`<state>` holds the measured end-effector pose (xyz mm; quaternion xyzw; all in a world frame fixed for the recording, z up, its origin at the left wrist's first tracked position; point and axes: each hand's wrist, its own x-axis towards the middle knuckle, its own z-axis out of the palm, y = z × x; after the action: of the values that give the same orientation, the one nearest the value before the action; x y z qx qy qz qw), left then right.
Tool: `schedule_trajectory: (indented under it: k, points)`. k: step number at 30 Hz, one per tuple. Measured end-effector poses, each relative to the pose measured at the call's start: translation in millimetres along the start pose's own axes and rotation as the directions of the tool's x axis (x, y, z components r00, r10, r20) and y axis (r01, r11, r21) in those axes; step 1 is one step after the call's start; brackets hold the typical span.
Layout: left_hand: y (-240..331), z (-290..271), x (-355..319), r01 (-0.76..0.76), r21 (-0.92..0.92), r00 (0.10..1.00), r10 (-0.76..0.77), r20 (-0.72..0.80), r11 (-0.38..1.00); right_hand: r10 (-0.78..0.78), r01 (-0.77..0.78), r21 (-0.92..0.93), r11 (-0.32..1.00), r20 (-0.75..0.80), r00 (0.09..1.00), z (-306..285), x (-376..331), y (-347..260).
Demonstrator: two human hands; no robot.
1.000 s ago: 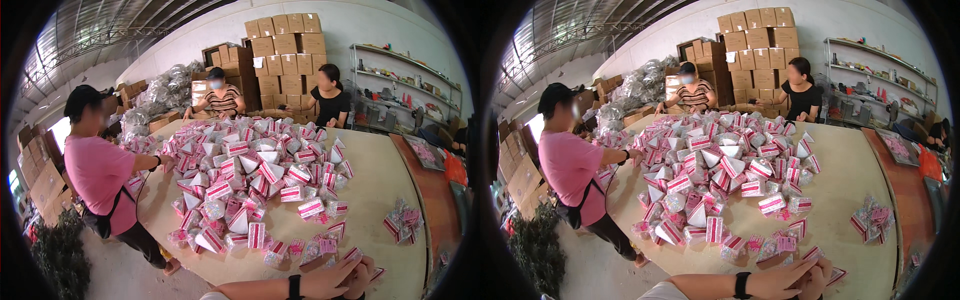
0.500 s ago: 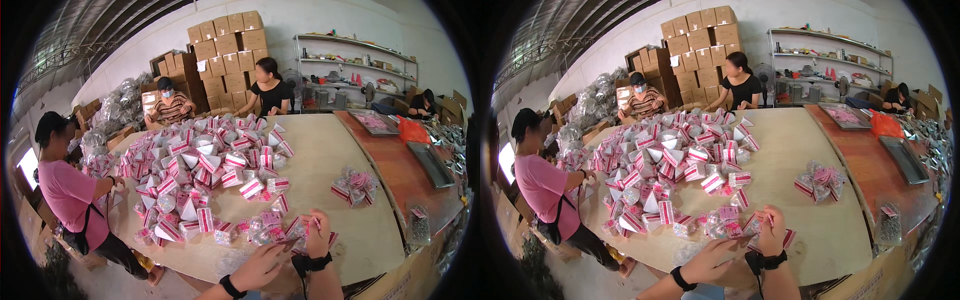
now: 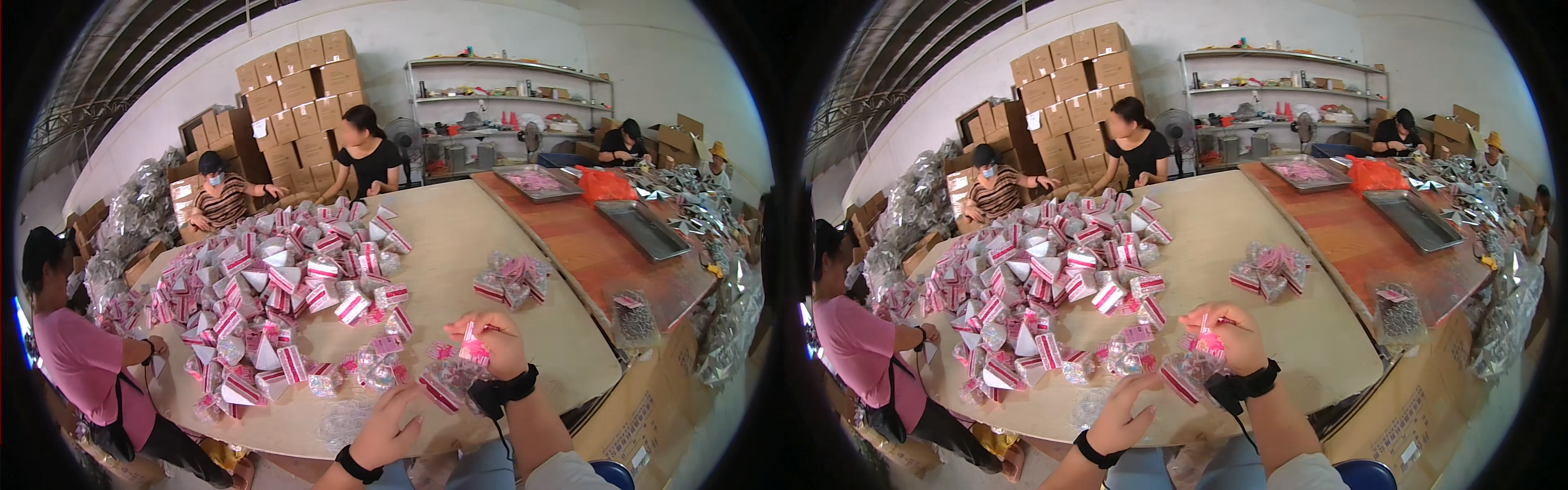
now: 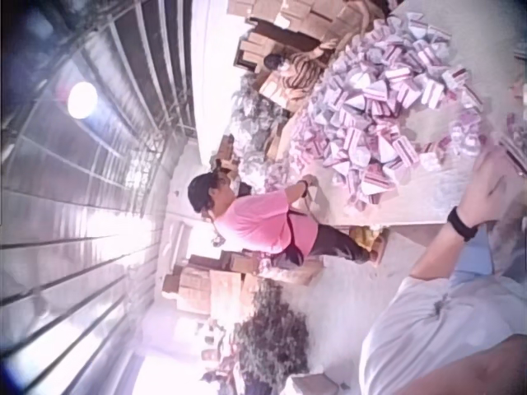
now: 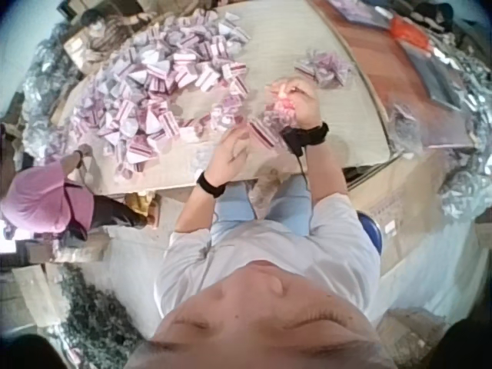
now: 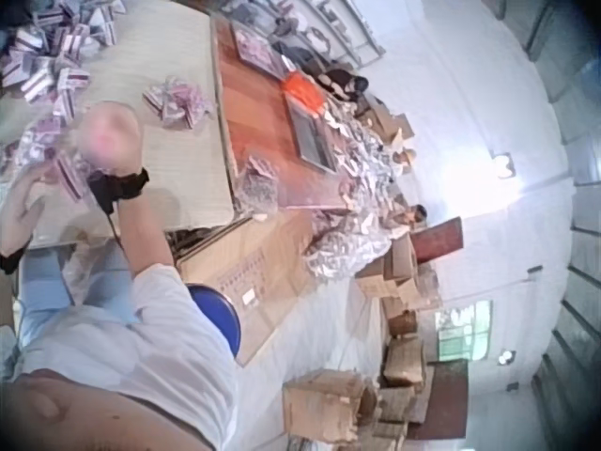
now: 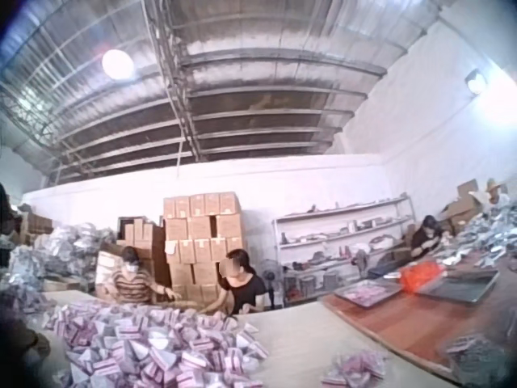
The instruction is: Packaging small pink-and-white items into clear bags at a workshop table.
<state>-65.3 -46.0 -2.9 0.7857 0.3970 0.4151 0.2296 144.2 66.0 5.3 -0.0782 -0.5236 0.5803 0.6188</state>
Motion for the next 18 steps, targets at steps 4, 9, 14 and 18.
schedule_trajectory:
  k: [4, 9, 14, 18]
  points:
    - [20.6, 0.1, 10.0, -0.084, -0.015, 0.991, 0.082, -0.101, 0.996, 0.136, -0.128, -0.046, 0.991, 0.228, 0.964, 21.8, -18.3, -24.9]
    - [26.1, 4.7, 2.2, 0.333, -0.354, 0.863, -0.131, 0.487, 0.874, 0.139, 0.100, -0.412, 0.906, 0.510, 0.849, 80.3, -69.7, -35.6]
    - [8.8, 32.6, -55.1, -0.147, -0.180, 0.959, 0.185, 0.217, 0.973, -0.020, 0.350, -0.412, 0.841, 0.624, 0.782, 118.7, -103.8, -30.4]
    - [4.6, 29.7, -108.7, -0.182, -0.219, 0.974, 0.207, 0.095, 0.959, -0.111, 0.514, -0.469, 0.718, 0.652, 0.750, 154.7, -129.4, -27.9]
